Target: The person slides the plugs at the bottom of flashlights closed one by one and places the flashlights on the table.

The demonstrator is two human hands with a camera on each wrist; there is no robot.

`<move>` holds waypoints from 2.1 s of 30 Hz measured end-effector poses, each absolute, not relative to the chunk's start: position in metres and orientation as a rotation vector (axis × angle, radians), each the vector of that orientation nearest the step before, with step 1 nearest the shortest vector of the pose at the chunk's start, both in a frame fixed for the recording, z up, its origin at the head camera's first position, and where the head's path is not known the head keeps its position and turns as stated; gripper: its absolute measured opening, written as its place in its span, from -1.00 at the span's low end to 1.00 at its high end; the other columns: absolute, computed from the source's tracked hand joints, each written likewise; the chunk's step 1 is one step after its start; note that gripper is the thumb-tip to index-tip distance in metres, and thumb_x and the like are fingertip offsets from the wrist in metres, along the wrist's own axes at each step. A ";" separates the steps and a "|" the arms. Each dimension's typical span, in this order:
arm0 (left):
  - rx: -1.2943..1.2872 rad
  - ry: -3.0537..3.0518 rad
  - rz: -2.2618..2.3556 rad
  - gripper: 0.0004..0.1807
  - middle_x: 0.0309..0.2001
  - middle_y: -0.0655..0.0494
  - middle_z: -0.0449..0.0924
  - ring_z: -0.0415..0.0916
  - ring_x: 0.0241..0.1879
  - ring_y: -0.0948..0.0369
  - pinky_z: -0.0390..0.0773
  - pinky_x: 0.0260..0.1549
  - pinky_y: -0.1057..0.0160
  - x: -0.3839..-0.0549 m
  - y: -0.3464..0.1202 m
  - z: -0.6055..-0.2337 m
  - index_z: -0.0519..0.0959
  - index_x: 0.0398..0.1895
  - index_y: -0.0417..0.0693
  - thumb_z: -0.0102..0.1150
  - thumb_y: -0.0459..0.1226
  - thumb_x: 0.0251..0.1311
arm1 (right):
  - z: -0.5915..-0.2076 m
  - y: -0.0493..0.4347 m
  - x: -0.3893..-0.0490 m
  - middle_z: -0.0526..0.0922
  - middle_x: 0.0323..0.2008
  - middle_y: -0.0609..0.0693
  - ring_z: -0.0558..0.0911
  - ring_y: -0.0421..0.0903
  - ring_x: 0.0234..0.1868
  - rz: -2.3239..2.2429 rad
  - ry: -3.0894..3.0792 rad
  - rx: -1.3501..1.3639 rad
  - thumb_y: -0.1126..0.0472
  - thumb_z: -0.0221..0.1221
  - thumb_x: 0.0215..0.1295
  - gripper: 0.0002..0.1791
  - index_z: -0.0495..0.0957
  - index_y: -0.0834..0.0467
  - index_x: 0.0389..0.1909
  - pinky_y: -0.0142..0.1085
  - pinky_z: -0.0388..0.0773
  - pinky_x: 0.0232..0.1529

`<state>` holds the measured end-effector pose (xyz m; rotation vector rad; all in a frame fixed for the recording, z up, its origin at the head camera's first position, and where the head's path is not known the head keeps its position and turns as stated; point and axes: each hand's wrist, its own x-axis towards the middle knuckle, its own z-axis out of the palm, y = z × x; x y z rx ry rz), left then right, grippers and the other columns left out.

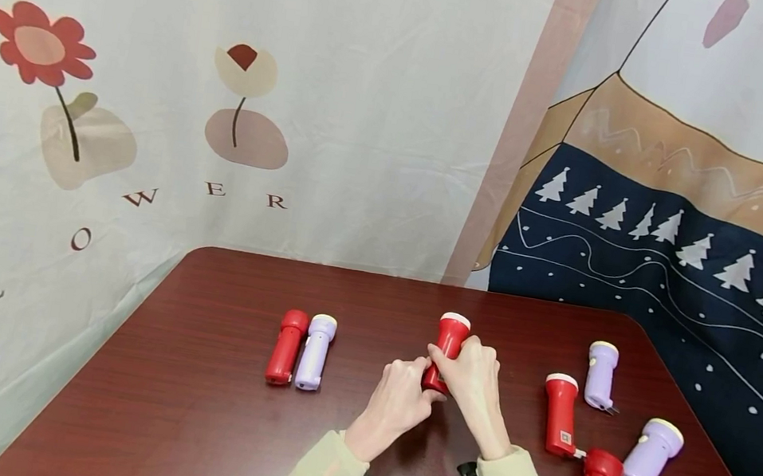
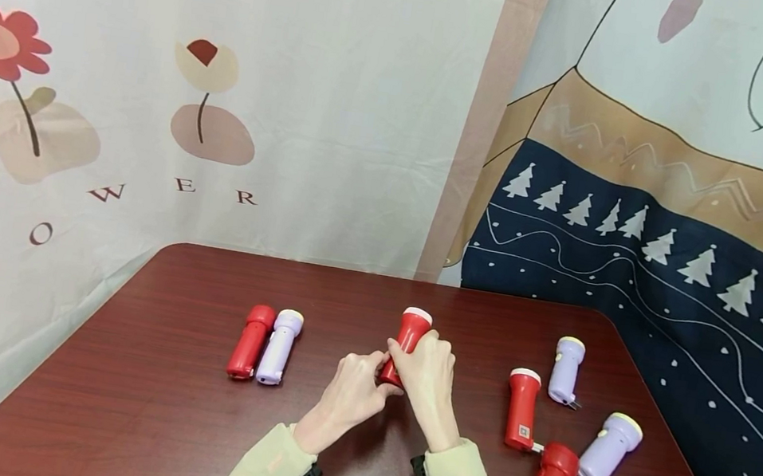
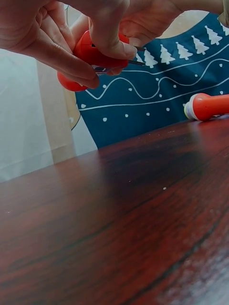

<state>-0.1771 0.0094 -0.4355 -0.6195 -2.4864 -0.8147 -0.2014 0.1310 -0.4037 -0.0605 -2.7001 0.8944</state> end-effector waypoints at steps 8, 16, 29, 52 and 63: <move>-0.622 -2.477 -0.817 -0.71 -0.57 0.05 0.62 0.58 -0.57 0.12 0.52 -0.56 0.38 -0.177 0.009 -0.435 0.57 -0.35 -0.13 0.45 -0.23 -0.11 | -0.403 0.131 -0.201 0.53 -0.65 0.15 0.44 -0.13 -0.73 0.900 -2.692 -0.053 0.02 0.34 0.07 -0.55 0.47 0.36 -0.43 -0.36 0.49 -0.67; -0.628 -2.458 -0.800 -0.71 -0.59 0.05 0.61 0.58 -0.58 0.11 0.51 -0.58 0.36 -0.177 0.009 -0.435 0.56 -0.37 -0.13 0.46 -0.23 -0.11 | -0.403 0.131 -0.201 0.51 -0.66 0.15 0.42 -0.12 -0.72 0.879 -2.688 -0.048 0.01 0.34 0.07 -0.54 0.46 0.37 -0.44 -0.38 0.44 -0.68; -0.633 -2.455 -0.799 -0.73 -0.62 0.05 0.58 0.58 -0.59 0.10 0.50 -0.60 0.34 -0.177 0.009 -0.435 0.55 -0.39 -0.13 0.45 -0.26 -0.11 | -0.403 0.131 -0.200 0.52 -0.65 0.15 0.44 -0.12 -0.73 0.890 -2.685 -0.050 0.01 0.34 0.07 -0.54 0.46 0.37 -0.43 -0.37 0.46 -0.68; -0.668 -2.444 -0.779 -0.72 -0.57 0.03 0.62 0.60 -0.56 0.10 0.54 -0.57 0.34 -0.177 0.007 -0.436 0.58 -0.26 -0.18 0.40 -0.32 -0.07 | -0.401 0.131 -0.199 0.51 -0.65 0.16 0.42 -0.11 -0.72 0.839 -2.677 -0.054 -0.01 0.34 0.05 -0.52 0.46 0.37 -0.43 -0.38 0.41 -0.68; -0.676 -2.447 -0.795 -0.75 -0.56 0.02 0.63 0.61 -0.54 0.11 0.56 -0.54 0.35 -0.177 0.007 -0.436 0.57 -0.28 -0.18 0.39 -0.34 -0.05 | -0.401 0.131 -0.199 0.51 -0.65 0.16 0.42 -0.11 -0.72 0.844 -2.677 -0.052 0.00 0.34 0.06 -0.52 0.46 0.38 -0.43 -0.38 0.43 -0.69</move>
